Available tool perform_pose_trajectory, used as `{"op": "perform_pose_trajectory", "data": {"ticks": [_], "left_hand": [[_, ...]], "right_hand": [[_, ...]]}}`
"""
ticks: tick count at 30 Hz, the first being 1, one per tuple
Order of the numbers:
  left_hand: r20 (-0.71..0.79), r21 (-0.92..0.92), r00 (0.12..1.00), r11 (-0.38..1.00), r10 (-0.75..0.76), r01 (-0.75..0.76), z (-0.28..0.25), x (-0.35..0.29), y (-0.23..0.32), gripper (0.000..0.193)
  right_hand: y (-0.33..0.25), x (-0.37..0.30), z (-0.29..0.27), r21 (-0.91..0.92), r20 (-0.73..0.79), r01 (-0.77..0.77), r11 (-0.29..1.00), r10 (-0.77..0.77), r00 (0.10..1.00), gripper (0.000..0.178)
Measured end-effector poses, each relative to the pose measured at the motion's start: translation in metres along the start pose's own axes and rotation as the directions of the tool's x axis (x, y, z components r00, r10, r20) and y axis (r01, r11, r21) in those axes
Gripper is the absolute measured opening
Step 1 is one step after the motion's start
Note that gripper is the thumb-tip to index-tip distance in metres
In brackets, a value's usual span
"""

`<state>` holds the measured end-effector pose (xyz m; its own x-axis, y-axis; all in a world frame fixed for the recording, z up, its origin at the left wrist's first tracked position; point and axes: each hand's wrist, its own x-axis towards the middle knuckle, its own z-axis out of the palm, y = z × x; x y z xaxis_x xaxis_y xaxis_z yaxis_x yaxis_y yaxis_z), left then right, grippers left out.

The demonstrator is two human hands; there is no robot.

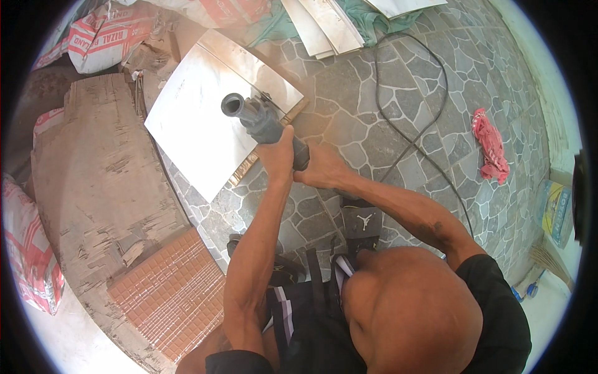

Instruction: The person cuts tiles with an angle grinder, breaks off the cut pieces by hand, and stacks the tile pieces.

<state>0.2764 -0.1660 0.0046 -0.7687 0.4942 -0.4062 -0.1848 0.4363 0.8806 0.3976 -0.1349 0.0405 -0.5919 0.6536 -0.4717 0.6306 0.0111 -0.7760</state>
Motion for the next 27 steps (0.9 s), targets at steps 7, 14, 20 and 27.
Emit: {"op": "perform_pose_trajectory", "data": {"ticks": [7, 14, 20, 27], "left_hand": [[0.016, -0.017, 0.999, 0.999, 0.035, -0.034, -0.003, 0.002, -0.011, 0.044], [0.036, -0.02, 0.999, 1.0, 0.002, -0.001, 0.0, -0.007, -0.006, 0.049], [0.014, 0.055, 1.0, 0.998, 0.004, -0.005, -0.002, -0.01, -0.009, 0.042], [0.022, 0.022, 1.0, 1.0, 0.002, -0.002, 0.001, -0.02, -0.017, 0.046]], "right_hand": [[0.01, 0.003, 0.005, -0.005, 0.086, -0.043, 0.999, 0.043, 0.995, 0.06], [0.018, -0.001, 0.007, -0.045, 0.036, -0.035, 0.998, 0.036, 0.999, 0.061], [0.017, -0.004, 0.002, 0.023, 0.09, 0.025, 0.999, -0.027, 0.996, 0.06], [0.021, -0.017, 0.002, 0.026, 0.039, -0.015, 1.0, 0.014, 0.999, 0.049]]}}
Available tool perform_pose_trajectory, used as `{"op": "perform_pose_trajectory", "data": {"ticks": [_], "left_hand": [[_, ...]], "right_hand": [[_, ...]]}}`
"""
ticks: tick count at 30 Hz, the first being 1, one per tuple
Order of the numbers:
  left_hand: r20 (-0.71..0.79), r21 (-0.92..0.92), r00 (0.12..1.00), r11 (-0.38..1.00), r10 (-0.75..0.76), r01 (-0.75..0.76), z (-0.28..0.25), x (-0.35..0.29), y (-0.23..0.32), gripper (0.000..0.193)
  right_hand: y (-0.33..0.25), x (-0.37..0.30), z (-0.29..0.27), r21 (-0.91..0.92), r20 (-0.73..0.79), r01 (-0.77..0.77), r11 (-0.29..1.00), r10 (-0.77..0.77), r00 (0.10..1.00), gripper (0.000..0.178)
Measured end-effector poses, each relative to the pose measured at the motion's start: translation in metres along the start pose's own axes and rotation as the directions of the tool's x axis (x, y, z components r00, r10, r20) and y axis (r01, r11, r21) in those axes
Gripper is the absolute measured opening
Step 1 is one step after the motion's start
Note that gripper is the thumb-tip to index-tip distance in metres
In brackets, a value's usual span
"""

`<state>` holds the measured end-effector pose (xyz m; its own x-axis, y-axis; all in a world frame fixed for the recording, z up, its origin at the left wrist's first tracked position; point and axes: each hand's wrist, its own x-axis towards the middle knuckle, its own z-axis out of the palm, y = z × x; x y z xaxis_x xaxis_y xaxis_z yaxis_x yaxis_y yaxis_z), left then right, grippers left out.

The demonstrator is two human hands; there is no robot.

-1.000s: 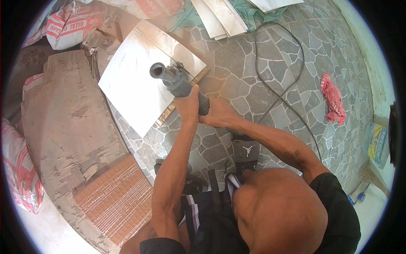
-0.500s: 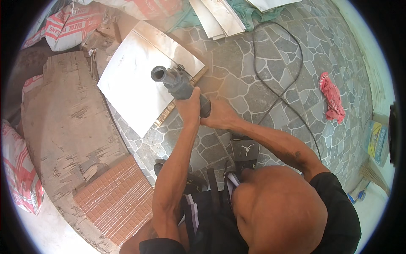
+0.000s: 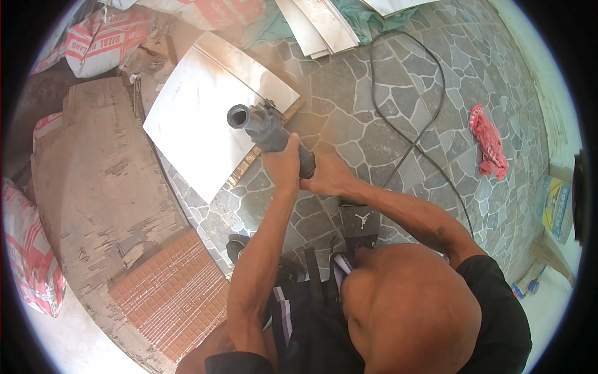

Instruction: The person cuts tiles with an angle grinder, breaks off the cut pieces by hand, and stacks the tile pieces.

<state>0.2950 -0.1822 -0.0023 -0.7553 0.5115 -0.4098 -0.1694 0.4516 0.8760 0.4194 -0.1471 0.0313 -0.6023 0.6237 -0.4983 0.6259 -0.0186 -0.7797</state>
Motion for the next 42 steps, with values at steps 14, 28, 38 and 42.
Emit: {"op": "perform_pose_trajectory", "data": {"ticks": [14, 28, 38, 42], "left_hand": [[-0.014, -0.09, 1.0, 0.996, -0.018, 0.016, -0.006, -0.012, 0.018, 0.042], [0.159, -0.287, 0.987, 0.954, -0.037, 0.082, -0.024, 0.004, 0.063, 0.044], [0.227, -0.023, 0.973, 0.999, 0.05, -0.046, 0.002, -0.014, 0.063, 0.039], [0.327, -0.024, 0.944, 0.999, 0.042, -0.037, 0.013, -0.019, 0.056, 0.047]], "right_hand": [[-0.013, -0.01, -0.008, -0.032, 0.048, -0.023, 0.999, 0.025, 0.999, 0.06], [-0.053, 0.01, -0.032, 0.038, 0.086, 0.02, 0.999, -0.023, 0.996, 0.061], [-0.022, -0.006, -0.032, 0.032, -0.059, -0.012, 0.999, 0.014, 0.998, 0.066], [-0.03, -0.019, -0.05, 0.247, -0.061, 0.011, 0.969, 0.004, 0.998, 0.066]]}}
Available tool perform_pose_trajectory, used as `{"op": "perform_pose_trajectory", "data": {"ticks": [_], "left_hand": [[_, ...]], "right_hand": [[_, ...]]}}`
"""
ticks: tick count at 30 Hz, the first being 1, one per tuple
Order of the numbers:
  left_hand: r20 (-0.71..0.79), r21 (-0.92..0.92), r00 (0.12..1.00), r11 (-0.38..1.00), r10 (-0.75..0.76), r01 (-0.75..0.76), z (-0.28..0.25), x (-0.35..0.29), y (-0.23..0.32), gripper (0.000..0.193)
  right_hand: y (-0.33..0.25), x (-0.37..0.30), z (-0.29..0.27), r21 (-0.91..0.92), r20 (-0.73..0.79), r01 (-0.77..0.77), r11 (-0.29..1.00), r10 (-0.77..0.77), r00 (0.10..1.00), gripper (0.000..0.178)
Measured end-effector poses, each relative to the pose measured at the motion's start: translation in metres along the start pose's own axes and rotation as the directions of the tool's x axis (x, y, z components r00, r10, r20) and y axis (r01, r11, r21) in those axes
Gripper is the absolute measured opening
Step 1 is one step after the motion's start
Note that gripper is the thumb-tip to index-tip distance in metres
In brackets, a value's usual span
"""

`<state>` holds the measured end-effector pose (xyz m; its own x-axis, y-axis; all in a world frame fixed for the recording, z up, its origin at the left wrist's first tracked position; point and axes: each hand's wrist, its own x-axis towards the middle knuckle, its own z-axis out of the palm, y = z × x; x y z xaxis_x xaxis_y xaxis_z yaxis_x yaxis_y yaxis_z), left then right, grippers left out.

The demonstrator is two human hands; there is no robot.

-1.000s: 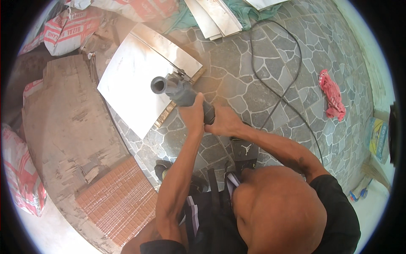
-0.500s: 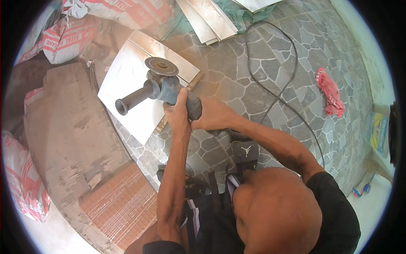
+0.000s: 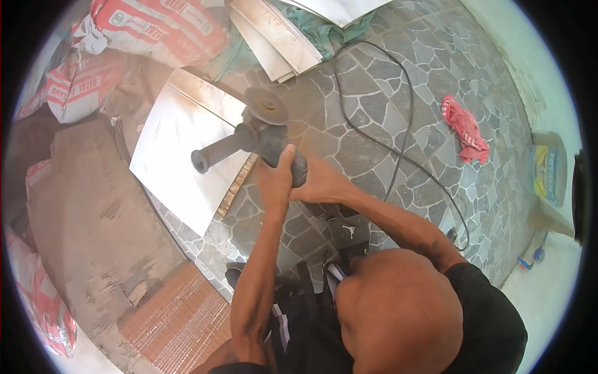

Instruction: The person cuts tiles with an angle grinder, breaks off the cut pieces by hand, and stacks the tile pieces.

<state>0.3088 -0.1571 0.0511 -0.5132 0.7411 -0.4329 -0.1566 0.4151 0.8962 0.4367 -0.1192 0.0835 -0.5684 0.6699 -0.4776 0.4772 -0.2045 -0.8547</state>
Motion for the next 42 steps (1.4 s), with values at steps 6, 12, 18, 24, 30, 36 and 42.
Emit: {"op": "perform_pose_trajectory", "data": {"ticks": [6, 12, 18, 24, 30, 36, 42], "left_hand": [[0.177, 0.108, 0.984, 0.993, 0.032, -0.052, 0.022, 0.003, -0.007, 0.057], [0.581, 0.417, 0.798, 0.901, -0.162, -0.121, 0.012, 0.006, -0.012, 0.065], [0.616, 0.65, 0.743, 0.702, -0.263, -0.291, -0.08, 0.014, 0.006, 0.059], [0.441, 0.734, 0.891, 0.613, -0.106, -0.29, -0.164, 0.051, 0.026, 0.043], [0.271, 0.703, 0.956, 0.701, -0.112, -0.117, -0.169, 0.06, 0.03, 0.039], [0.358, 0.703, 0.932, 0.671, -0.049, -0.235, -0.16, 0.065, 0.019, 0.039], [0.384, 0.654, 0.923, 0.705, 0.004, -0.275, -0.143, 0.069, 0.009, 0.04]], "right_hand": [[0.019, -0.008, -0.013, -0.136, -0.183, -0.179, 0.974, 0.153, 0.971, 0.071], [0.062, -0.008, -0.048, -0.344, -0.478, -0.229, 0.911, 0.041, 0.878, 0.072], [0.11, -0.008, -0.094, -0.468, -0.616, -0.381, 0.797, 0.015, 0.788, 0.066], [0.129, -0.016, -0.134, -0.445, -0.707, -0.431, 0.785, -0.013, 0.707, 0.062], [0.138, -0.023, -0.177, -0.446, -0.775, -0.566, 0.693, 0.017, 0.631, 0.063], [0.152, -0.019, -0.196, -0.395, -0.797, -0.608, 0.688, 0.073, 0.6, 0.065], [0.155, -0.021, -0.192, -0.459, -0.812, -0.599, 0.656, -0.035, 0.583, 0.066]]}}
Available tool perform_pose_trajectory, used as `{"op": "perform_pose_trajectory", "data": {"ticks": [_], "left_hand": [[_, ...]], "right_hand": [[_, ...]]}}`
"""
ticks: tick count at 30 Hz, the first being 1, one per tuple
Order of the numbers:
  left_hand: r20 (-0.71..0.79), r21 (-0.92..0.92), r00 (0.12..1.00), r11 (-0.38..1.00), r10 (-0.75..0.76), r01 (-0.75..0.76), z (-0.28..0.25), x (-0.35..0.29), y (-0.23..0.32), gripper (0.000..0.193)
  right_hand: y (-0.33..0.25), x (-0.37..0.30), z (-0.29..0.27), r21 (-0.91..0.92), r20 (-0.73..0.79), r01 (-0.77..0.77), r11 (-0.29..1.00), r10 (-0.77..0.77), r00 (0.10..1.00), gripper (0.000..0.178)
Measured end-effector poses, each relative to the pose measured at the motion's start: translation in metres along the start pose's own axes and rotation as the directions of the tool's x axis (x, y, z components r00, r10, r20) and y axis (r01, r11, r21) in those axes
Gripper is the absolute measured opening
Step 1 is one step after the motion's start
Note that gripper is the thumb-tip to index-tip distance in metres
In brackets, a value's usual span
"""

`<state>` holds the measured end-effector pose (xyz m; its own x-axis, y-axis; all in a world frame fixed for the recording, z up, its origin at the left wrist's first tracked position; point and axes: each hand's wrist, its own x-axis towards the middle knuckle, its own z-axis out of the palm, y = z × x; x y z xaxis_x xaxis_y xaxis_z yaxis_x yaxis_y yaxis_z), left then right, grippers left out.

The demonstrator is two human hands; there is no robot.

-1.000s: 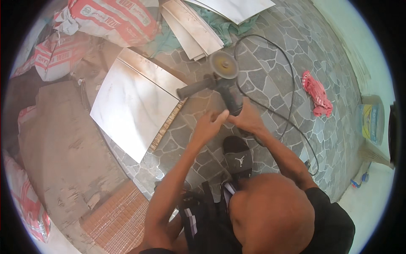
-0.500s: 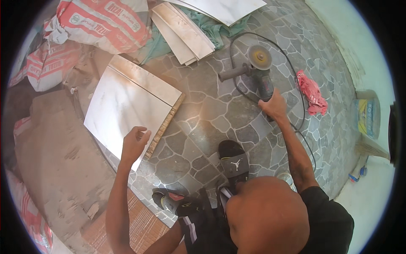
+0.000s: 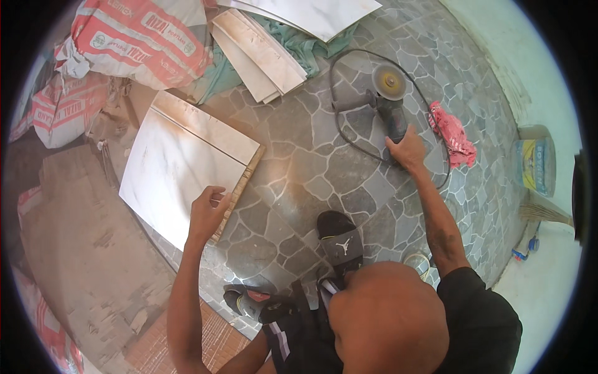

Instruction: The person cuts tiles with an angle grinder, breaks off the cut pieces by hand, and stacks the tile pieces.

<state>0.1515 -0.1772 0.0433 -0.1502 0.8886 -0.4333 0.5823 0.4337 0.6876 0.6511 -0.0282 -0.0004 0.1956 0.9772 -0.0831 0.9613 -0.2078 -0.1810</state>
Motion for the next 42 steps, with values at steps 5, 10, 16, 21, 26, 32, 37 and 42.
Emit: {"op": "perform_pose_trajectory", "data": {"ticks": [5, 10, 16, 21, 26, 32, 37, 42], "left_hand": [[0.023, 0.002, 0.999, 0.999, 0.046, -0.046, 0.01, 0.004, 0.009, 0.04], [0.019, 0.025, 0.998, 0.998, 0.055, -0.056, 0.011, 0.005, 0.01, 0.039], [-0.008, 0.025, 1.0, 0.999, 0.027, -0.026, 0.006, 0.005, 0.005, 0.039], [-0.037, 0.014, 0.999, 0.999, 0.038, -0.037, 0.0, -0.003, 0.0, 0.038], [-0.041, 0.01, 0.999, 1.0, 0.026, -0.026, 0.011, 0.004, -0.006, 0.038], [-0.065, 0.034, 0.998, 0.999, 0.004, -0.002, 0.013, -0.004, -0.001, 0.036], [-0.171, 0.02, 0.984, 0.999, -0.041, 0.046, -0.003, -0.011, -0.016, 0.035], [-0.426, 0.027, 0.903, 0.997, -0.054, 0.073, -0.03, -0.02, -0.057, 0.029]], "right_hand": [[0.002, -0.003, 0.008, 0.027, -0.032, 0.01, 1.0, -0.009, 0.999, 0.068], [0.011, -0.005, 0.013, 0.103, -0.051, 0.03, 0.994, -0.025, 0.998, 0.074], [0.004, -0.007, -0.001, -0.001, -0.25, 0.177, 0.984, -0.171, 0.953, 0.078], [-0.068, -0.032, -0.047, 0.111, -0.42, 0.545, 0.831, -0.458, 0.783, 0.057], [-0.174, -0.081, -0.006, 0.599, 0.213, 0.376, 0.707, -0.593, 0.776, 0.031], [-0.298, -0.073, 0.064, 0.363, 0.116, 0.524, 0.77, -0.596, 0.795, 0.051], [-0.323, -0.069, 0.085, 0.292, 0.327, 0.467, 0.834, -0.546, 0.771, 0.055], [-0.328, -0.07, 0.093, 0.309, 0.162, 0.483, 0.819, -0.546, 0.822, 0.051]]}}
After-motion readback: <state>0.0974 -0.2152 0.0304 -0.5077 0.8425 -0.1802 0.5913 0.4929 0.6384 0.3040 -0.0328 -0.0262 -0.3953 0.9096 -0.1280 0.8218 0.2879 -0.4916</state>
